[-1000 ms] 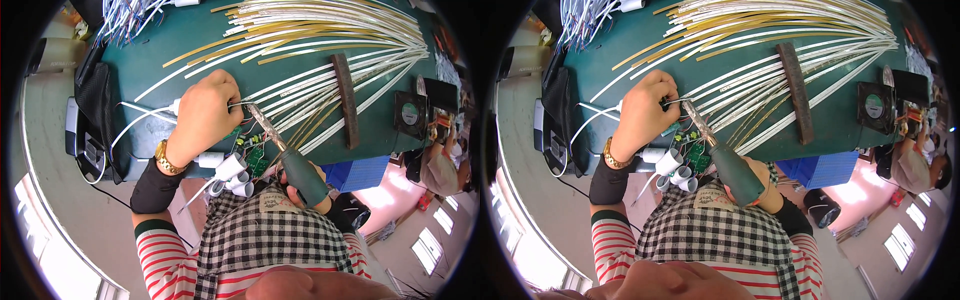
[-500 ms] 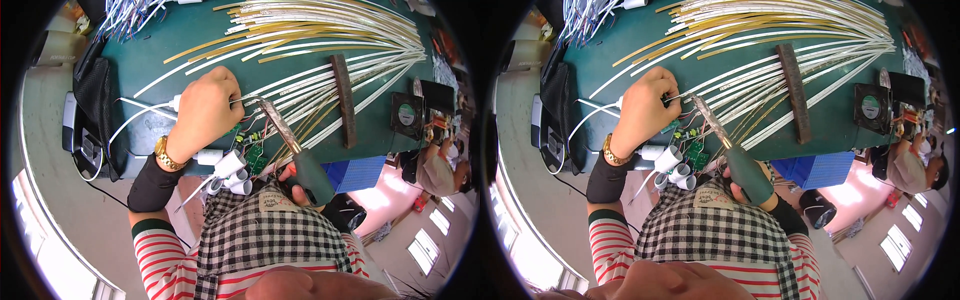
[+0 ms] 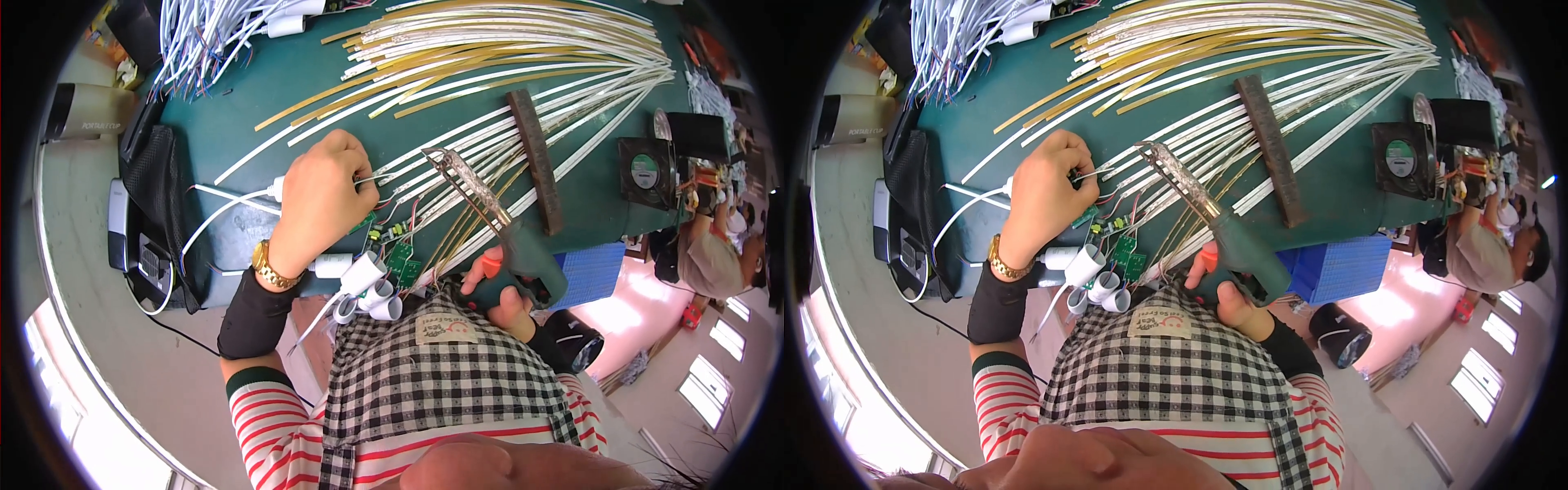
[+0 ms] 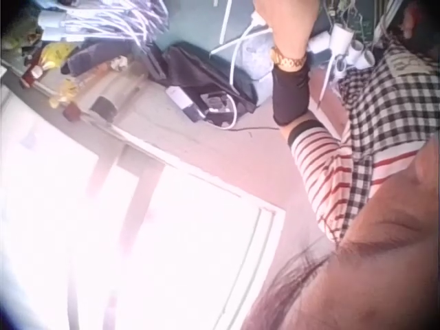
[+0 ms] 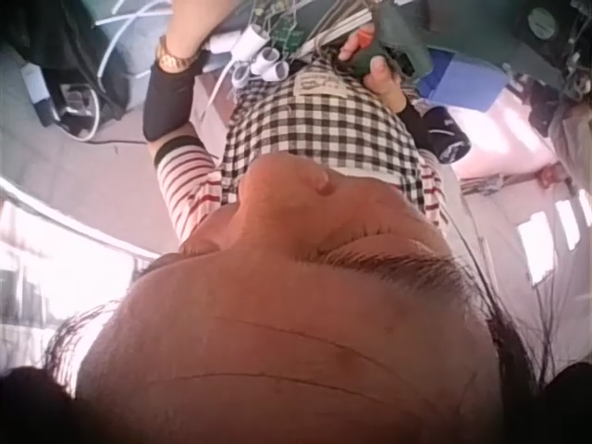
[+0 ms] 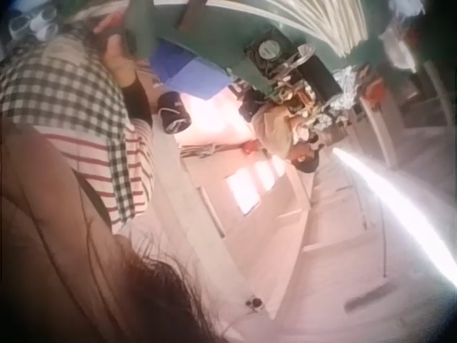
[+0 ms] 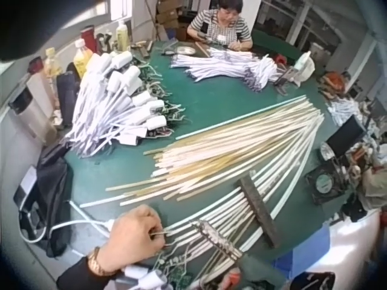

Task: The person assembles light fixtures by soldering wires and light components onto small circuit boards on a workbench. A soldering iron is used to join the components.

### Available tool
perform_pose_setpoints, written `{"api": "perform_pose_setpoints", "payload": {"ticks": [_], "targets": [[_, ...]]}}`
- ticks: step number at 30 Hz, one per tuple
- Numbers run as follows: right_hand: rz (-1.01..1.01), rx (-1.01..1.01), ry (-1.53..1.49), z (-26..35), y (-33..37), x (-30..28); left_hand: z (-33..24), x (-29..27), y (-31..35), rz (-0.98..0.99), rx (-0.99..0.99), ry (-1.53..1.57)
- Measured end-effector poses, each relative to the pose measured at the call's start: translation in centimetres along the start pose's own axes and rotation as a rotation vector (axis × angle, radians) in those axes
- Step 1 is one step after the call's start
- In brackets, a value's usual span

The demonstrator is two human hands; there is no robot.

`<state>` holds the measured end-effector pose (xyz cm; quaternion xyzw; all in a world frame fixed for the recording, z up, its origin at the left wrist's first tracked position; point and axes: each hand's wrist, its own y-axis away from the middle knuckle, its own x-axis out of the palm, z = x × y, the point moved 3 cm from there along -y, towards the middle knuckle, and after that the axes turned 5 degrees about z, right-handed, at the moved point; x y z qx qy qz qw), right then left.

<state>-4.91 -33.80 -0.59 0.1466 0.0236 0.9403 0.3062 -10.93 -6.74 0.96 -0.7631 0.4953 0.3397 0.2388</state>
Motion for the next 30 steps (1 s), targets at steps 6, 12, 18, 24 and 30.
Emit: {"api": "perform_pose_setpoints", "payload": {"ticks": [6, 12, 18, 24, 30], "targets": [[-0.006, -0.042, 0.010, 1.1, -1.1, -0.4, -0.1, -0.1, 0.0, 0.016, -0.032, 0.002], [-0.005, 0.003, -0.028, 0.8, -1.9, -0.5, -0.1, 0.0, 0.0, 0.026, -0.047, 0.011], [0.050, -0.095, -0.134, 1.5, -3.3, -1.1, -0.2, -0.2, -0.1, 0.018, -0.046, 0.002], [0.094, -0.162, -0.089, 3.1, -8.4, 0.5, -0.5, -0.4, -0.3, 0.091, 0.024, -0.043], [-0.014, -0.103, -0.499, 1.5, -13.6, 3.5, -0.9, -1.0, -0.3, 0.003, 0.152, 0.010]]}}
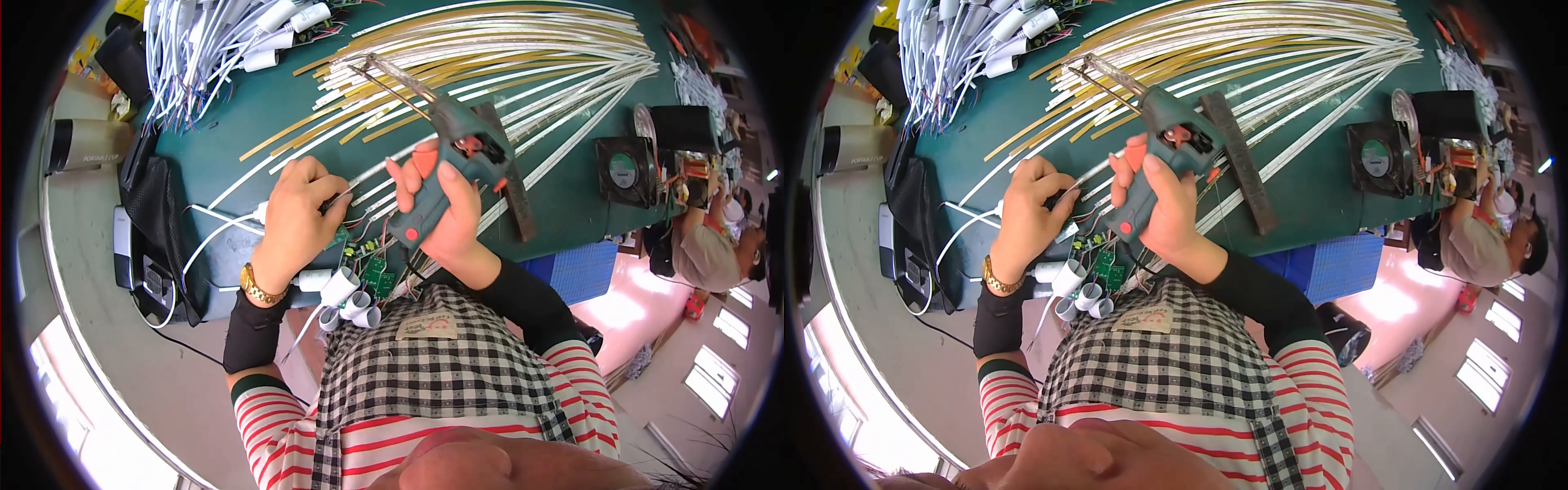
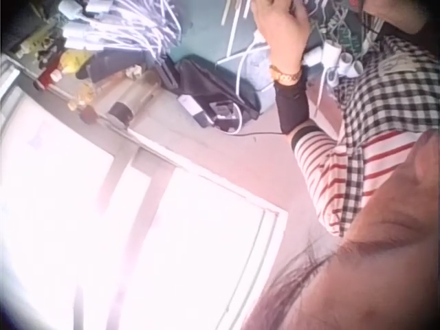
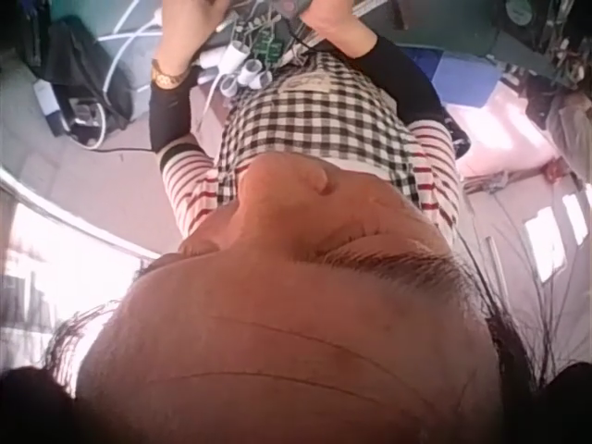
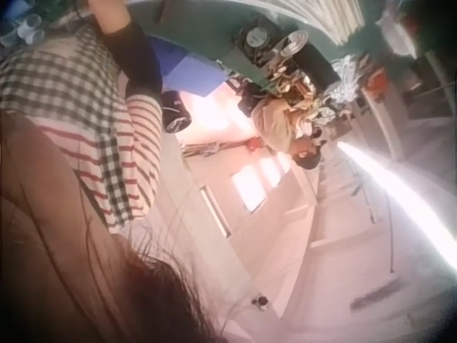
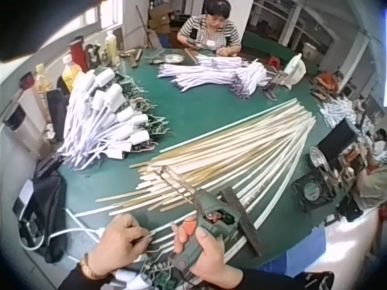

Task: The person assembles light fixtures by soldering wires and light components onto small circuit boards on a workbench. A soldering iron is used to join the components.

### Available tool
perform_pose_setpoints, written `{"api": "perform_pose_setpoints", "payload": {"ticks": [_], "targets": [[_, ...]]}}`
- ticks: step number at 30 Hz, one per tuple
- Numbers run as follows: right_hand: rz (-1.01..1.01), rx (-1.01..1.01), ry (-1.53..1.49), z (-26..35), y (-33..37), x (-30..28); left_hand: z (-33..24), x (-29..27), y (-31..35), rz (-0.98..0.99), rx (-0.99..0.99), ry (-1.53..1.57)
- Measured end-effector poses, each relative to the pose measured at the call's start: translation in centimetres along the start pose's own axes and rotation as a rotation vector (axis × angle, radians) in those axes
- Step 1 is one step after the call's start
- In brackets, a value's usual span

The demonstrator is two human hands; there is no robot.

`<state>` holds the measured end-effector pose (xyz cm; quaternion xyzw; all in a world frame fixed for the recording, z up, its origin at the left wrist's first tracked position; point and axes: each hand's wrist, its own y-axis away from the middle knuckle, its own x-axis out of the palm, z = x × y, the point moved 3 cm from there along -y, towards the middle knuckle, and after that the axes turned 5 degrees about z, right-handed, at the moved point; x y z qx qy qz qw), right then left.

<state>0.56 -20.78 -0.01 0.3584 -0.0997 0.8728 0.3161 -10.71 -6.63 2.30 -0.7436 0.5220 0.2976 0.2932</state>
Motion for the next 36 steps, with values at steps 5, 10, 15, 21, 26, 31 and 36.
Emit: {"api": "perform_pose_setpoints", "payload": {"ticks": [5, 10, 15, 21, 26, 31, 36], "targets": [[-0.078, 0.073, -0.004, -2.0, -0.9, -0.1, 0.4, 0.4, 0.3, -0.027, -0.087, 0.055], [-0.068, 0.086, 0.025, -2.3, -0.7, 0.1, -0.4, 0.4, -0.1, -0.066, -0.013, -0.063], [0.004, 0.051, 0.123, -2.4, -1.0, 0.1, -0.5, 0.3, -0.4, -0.055, -0.055, -0.260], [-0.001, 0.072, 0.150, -2.4, -0.8, 0.0, 1.4, 0.5, -0.1, 0.002, -0.277, -0.037], [0.001, 0.071, 0.158, -2.4, -0.8, -0.1, 1.3, 0.4, -0.4, 0.009, -0.341, 0.055], [-0.032, 0.091, 0.151, -2.2, -0.8, 0.1, 1.1, 0.1, -0.6, -0.069, -0.219, -0.013], [-0.023, 0.106, 0.157, -2.3, -0.9, 0.2, 1.3, 0.3, -0.2, -0.038, -0.301, 0.010]]}}
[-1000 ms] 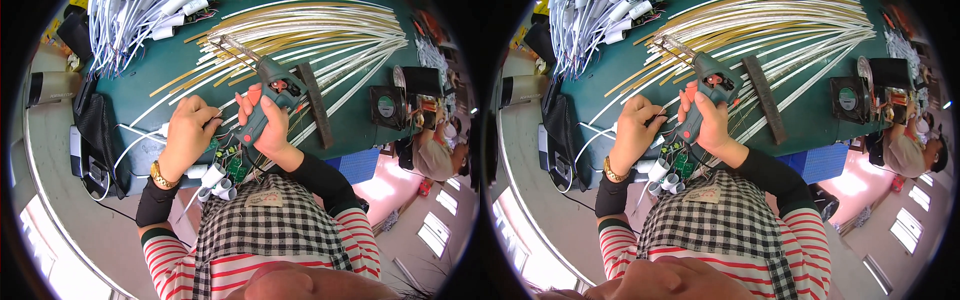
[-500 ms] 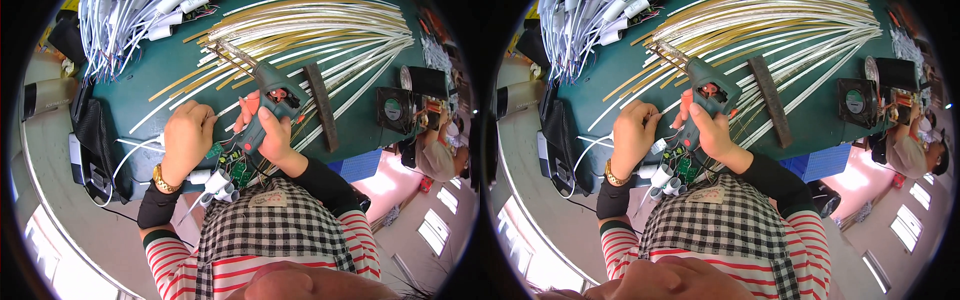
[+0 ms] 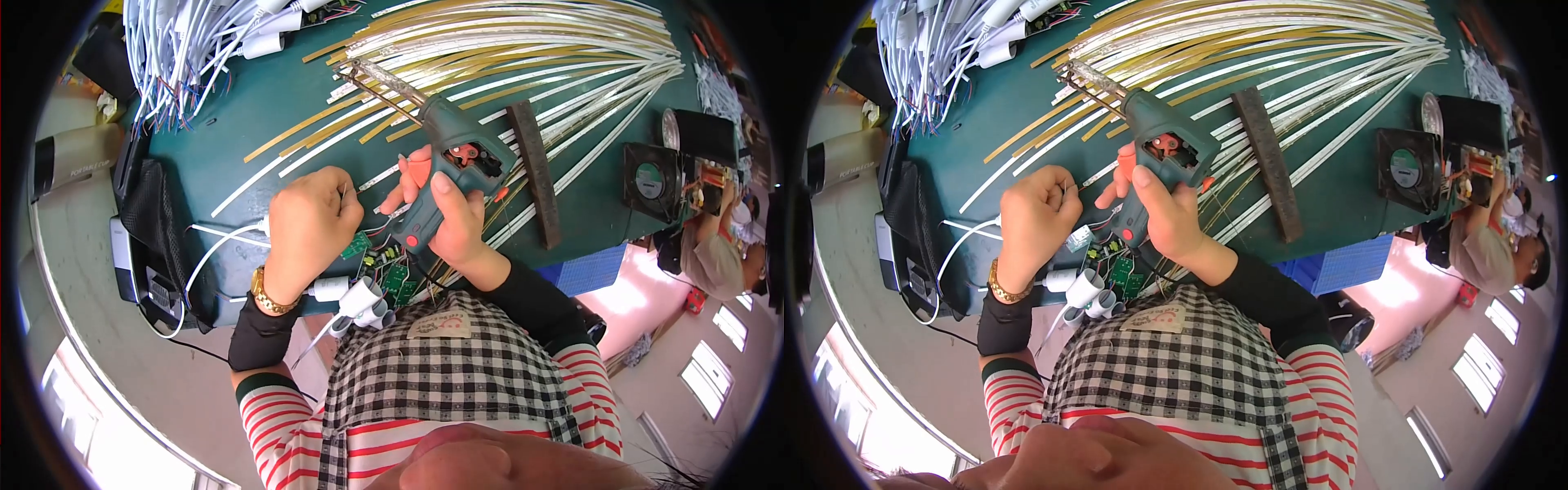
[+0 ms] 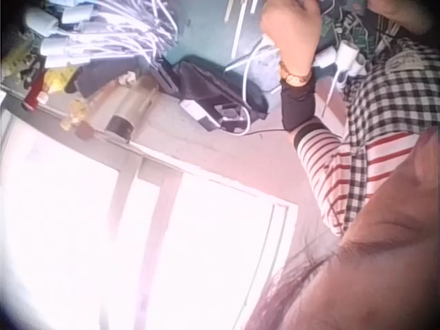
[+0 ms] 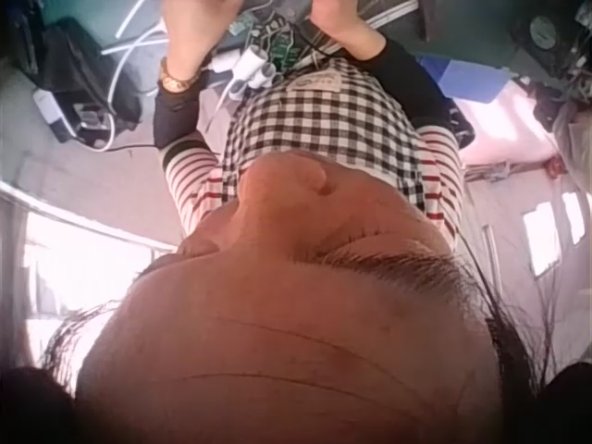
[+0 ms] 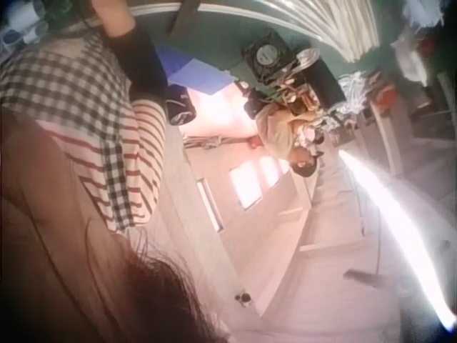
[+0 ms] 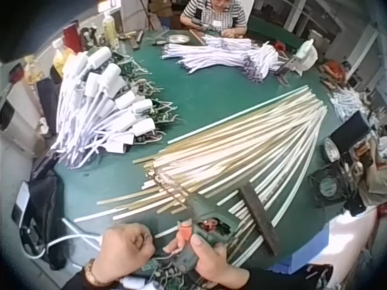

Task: The person assembles light fixtures by soldering wires and light components onto small circuit boards on a workbench. A soldering iron is used to join the components.

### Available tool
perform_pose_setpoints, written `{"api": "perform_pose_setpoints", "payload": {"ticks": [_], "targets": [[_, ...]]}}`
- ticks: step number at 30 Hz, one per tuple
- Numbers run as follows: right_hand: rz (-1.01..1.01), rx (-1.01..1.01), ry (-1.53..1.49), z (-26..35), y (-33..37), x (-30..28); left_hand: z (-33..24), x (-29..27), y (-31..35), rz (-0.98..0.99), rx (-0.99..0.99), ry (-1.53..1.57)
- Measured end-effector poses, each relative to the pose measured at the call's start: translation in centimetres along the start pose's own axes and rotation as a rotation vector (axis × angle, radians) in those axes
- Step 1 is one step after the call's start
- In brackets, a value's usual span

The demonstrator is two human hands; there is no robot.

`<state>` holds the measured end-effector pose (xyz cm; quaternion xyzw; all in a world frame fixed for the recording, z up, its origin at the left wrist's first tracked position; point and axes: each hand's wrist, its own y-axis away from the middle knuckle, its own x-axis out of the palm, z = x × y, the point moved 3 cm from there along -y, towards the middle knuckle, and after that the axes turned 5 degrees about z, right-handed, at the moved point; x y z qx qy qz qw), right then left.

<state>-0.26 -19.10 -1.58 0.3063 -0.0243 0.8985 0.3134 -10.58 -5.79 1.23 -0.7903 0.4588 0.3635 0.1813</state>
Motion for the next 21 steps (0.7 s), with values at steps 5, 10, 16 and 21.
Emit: {"api": "perform_pose_setpoints", "payload": {"ticks": [5, 10, 16, 21], "targets": [[-0.008, -0.008, 0.007, 0.0, 0.0, -0.1, 0.3, 0.1, 0.0, 0.081, -0.043, 0.101], [-0.030, -0.031, 0.023, 0.3, 0.0, -0.1, 0.0, 0.1, -0.4, 0.105, 0.003, 0.036], [0.118, -0.206, -0.072, 1.0, 2.0, -0.5, -0.1, 0.0, -0.7, 0.142, -0.051, 0.020], [0.114, 0.012, -0.046, 3.7, 5.2, -0.9, 0.3, -0.1, -0.5, 0.138, -0.050, -0.007]]}}
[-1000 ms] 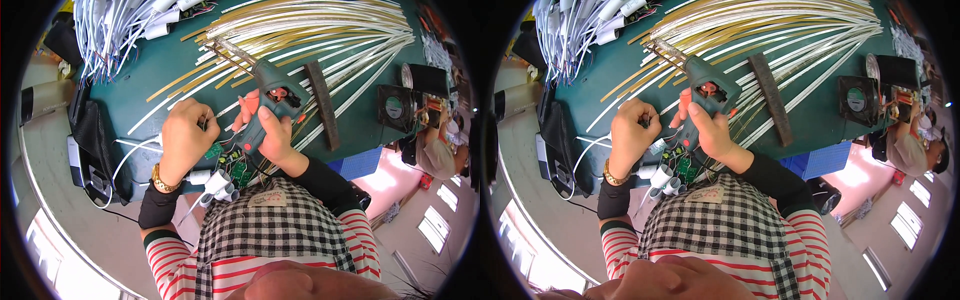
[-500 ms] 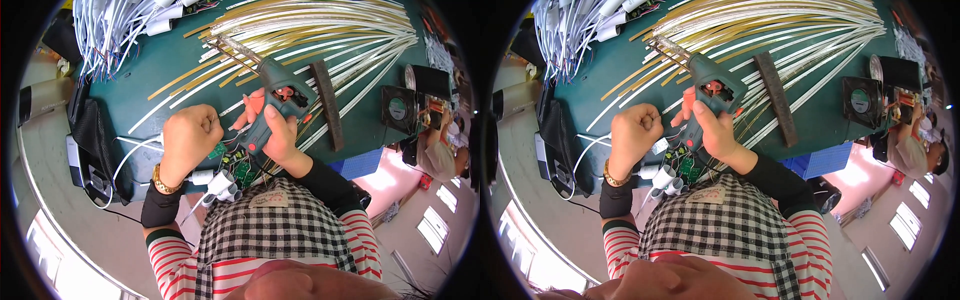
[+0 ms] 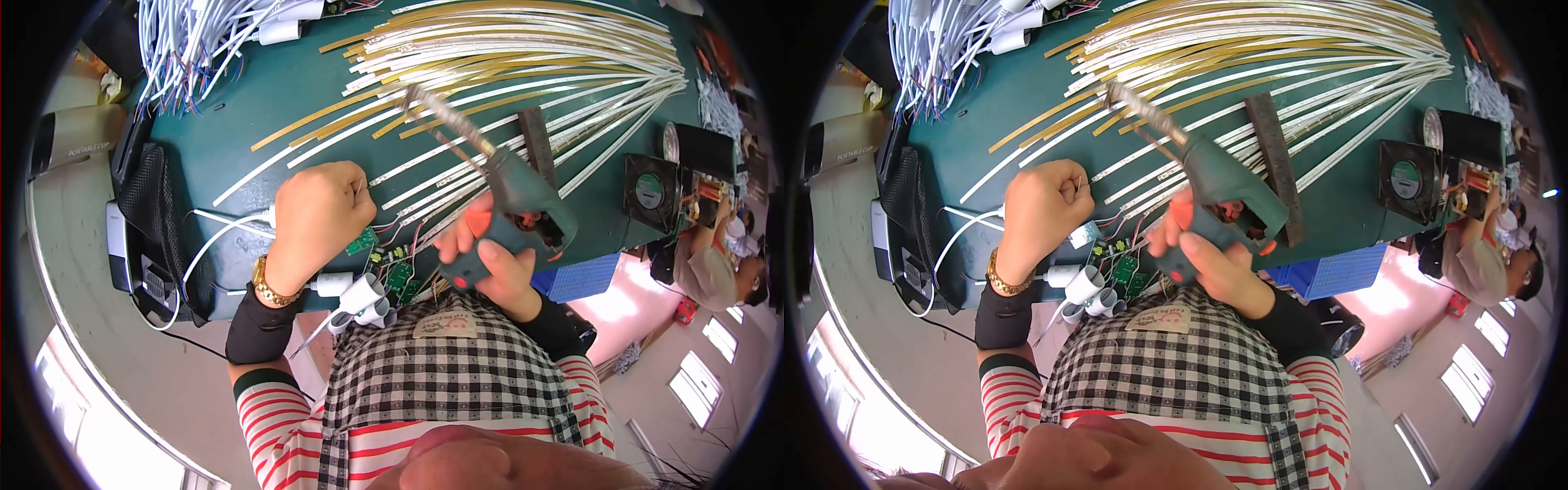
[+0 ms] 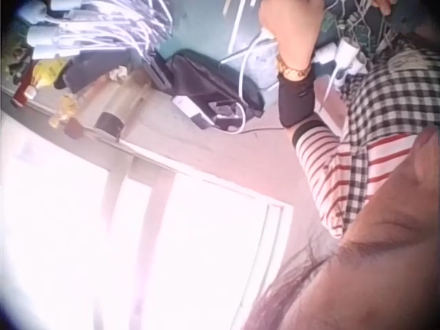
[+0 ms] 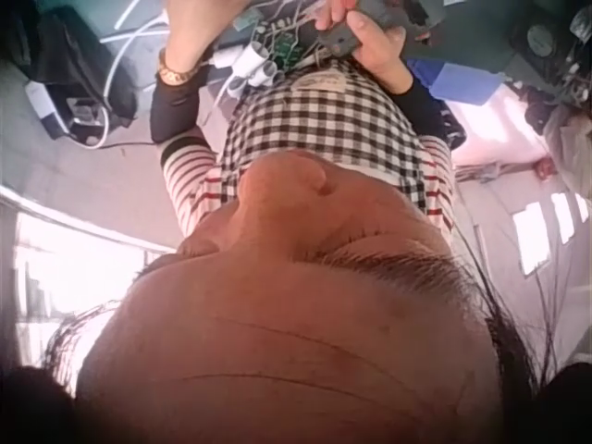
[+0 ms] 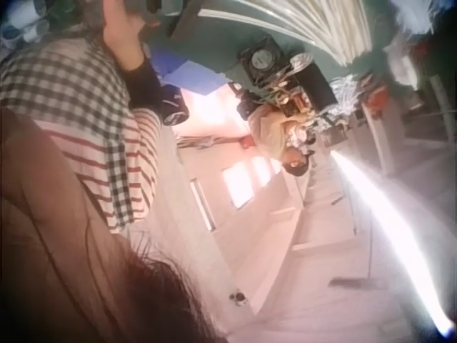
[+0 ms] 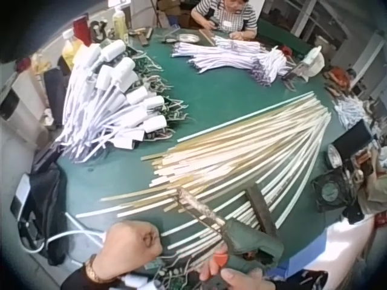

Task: The person assembles light fixtures by soldering wires and light components onto small circuit boards on a workbench. A soldering iron is used to join the components.

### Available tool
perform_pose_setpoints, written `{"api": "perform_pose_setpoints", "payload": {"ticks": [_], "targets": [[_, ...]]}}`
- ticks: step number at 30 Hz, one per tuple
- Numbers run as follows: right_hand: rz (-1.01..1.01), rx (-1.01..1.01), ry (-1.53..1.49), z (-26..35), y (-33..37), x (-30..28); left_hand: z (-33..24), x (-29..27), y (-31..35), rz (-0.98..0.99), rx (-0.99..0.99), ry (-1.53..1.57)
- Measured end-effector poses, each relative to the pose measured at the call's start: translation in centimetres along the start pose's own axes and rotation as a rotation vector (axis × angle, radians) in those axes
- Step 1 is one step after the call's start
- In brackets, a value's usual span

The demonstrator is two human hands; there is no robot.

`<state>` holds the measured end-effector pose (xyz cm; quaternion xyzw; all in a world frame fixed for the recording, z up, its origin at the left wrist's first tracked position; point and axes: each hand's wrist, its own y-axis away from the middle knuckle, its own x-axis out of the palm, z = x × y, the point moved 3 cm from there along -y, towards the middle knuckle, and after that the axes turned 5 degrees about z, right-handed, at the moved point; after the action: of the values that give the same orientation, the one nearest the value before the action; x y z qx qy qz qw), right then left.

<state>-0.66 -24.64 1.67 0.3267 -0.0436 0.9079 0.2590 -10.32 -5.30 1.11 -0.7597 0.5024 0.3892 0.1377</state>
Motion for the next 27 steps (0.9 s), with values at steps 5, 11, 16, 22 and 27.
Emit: {"api": "perform_pose_setpoints", "payload": {"ticks": [5, 11, 16, 22, 27], "targets": [[0.151, 0.155, 0.681, 0.4, 3.6, -2.2, 0.3, 0.1, 0.1, -0.003, 0.022, 0.000], [0.258, 0.039, 1.097, 1.1, 4.7, -2.9, 0.4, 0.0, -0.1, 0.015, 0.032, -0.002], [0.338, -0.017, 1.182, 1.2, 4.4, -2.5, 0.4, 0.0, -0.1, 0.006, 0.027, 0.003], [0.326, -0.010, 1.123, 1.1, 4.2, -2.4, 0.8, 0.3, 0.0, -0.017, 0.059, 0.012], [0.370, -0.032, 1.117, 0.9, 4.0, -2.5, 0.7, 0.4, -0.1, -0.022, 0.056, 0.018]]}}
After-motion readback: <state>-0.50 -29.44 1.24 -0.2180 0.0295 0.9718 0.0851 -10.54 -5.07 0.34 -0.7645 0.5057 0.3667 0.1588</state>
